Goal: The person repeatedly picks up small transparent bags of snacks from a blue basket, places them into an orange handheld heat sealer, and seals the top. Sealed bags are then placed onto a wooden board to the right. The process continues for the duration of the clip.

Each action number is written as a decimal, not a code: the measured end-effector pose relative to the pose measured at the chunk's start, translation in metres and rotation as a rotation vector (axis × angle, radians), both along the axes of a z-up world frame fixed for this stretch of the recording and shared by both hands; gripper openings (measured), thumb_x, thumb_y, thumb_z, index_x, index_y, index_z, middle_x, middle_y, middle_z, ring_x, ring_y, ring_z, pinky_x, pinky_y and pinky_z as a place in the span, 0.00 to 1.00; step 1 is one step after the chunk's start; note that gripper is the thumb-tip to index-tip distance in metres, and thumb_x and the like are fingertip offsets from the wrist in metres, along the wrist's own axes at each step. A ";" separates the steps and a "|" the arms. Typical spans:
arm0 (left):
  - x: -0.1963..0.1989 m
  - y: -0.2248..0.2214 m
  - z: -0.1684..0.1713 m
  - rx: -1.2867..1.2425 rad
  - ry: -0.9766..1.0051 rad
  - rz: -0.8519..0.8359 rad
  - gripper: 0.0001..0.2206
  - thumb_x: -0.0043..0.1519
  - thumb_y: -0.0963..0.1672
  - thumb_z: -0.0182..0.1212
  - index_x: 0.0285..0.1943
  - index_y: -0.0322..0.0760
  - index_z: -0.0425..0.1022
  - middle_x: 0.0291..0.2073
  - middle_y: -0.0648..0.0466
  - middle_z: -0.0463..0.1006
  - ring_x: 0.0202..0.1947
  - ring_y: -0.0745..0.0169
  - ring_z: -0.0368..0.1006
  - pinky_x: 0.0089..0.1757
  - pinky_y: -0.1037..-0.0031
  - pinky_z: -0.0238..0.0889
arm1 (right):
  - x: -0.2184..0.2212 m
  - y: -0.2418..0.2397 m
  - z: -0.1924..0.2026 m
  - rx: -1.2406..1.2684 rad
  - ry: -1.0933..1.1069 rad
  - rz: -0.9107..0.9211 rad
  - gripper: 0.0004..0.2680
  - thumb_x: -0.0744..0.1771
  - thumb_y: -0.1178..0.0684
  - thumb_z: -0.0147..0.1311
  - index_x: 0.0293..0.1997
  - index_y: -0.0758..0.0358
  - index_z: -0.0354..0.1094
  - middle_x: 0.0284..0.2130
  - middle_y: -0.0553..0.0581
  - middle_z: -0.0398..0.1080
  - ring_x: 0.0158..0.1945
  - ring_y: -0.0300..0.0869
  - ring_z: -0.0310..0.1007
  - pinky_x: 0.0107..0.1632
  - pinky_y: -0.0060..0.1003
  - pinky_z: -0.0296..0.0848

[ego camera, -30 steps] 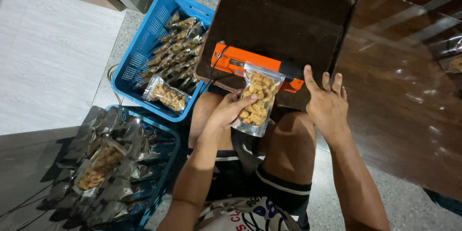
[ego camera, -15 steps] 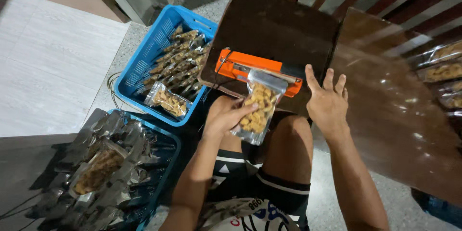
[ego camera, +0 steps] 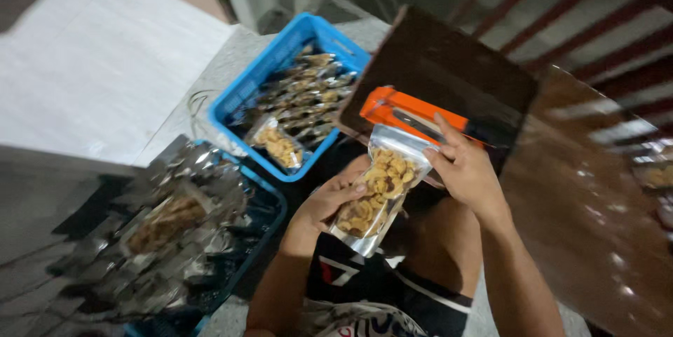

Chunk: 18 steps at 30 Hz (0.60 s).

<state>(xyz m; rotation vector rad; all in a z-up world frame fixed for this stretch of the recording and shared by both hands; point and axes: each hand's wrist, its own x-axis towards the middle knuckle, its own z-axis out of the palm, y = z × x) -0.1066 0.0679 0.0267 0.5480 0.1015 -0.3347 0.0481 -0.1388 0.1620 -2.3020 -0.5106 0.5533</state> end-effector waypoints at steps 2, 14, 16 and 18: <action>-0.002 0.014 -0.006 0.319 -0.027 0.143 0.26 0.68 0.43 0.61 0.76 0.28 0.65 0.51 0.44 0.81 0.32 0.70 0.75 0.36 0.78 0.73 | 0.001 0.024 -0.003 0.307 0.063 0.042 0.28 0.69 0.54 0.54 0.79 0.62 0.45 0.43 0.61 0.80 0.44 0.30 0.71 0.48 0.23 0.70; 0.103 0.126 -0.222 1.488 0.672 0.995 0.27 0.58 0.52 0.73 0.52 0.22 0.73 0.46 0.31 0.79 0.47 0.33 0.75 0.50 0.53 0.67 | -0.016 0.034 0.037 0.006 -0.213 -0.013 0.27 0.68 0.55 0.57 0.79 0.59 0.53 0.56 0.55 0.78 0.45 0.34 0.76 0.32 0.29 0.67; 0.117 0.125 -0.247 1.639 0.586 1.131 0.32 0.59 0.52 0.72 0.59 0.19 0.66 0.49 0.28 0.77 0.49 0.29 0.73 0.51 0.51 0.66 | -0.016 0.038 0.037 -0.024 -0.119 -0.074 0.26 0.67 0.54 0.56 0.76 0.55 0.54 0.55 0.52 0.78 0.45 0.32 0.77 0.34 0.27 0.72; 0.125 0.123 -0.252 1.677 0.649 1.088 0.35 0.61 0.52 0.69 0.66 0.21 0.59 0.50 0.28 0.76 0.51 0.29 0.72 0.52 0.51 0.65 | -0.016 0.043 0.034 -0.051 -0.099 -0.074 0.25 0.67 0.54 0.56 0.75 0.53 0.55 0.54 0.51 0.77 0.46 0.31 0.77 0.37 0.27 0.74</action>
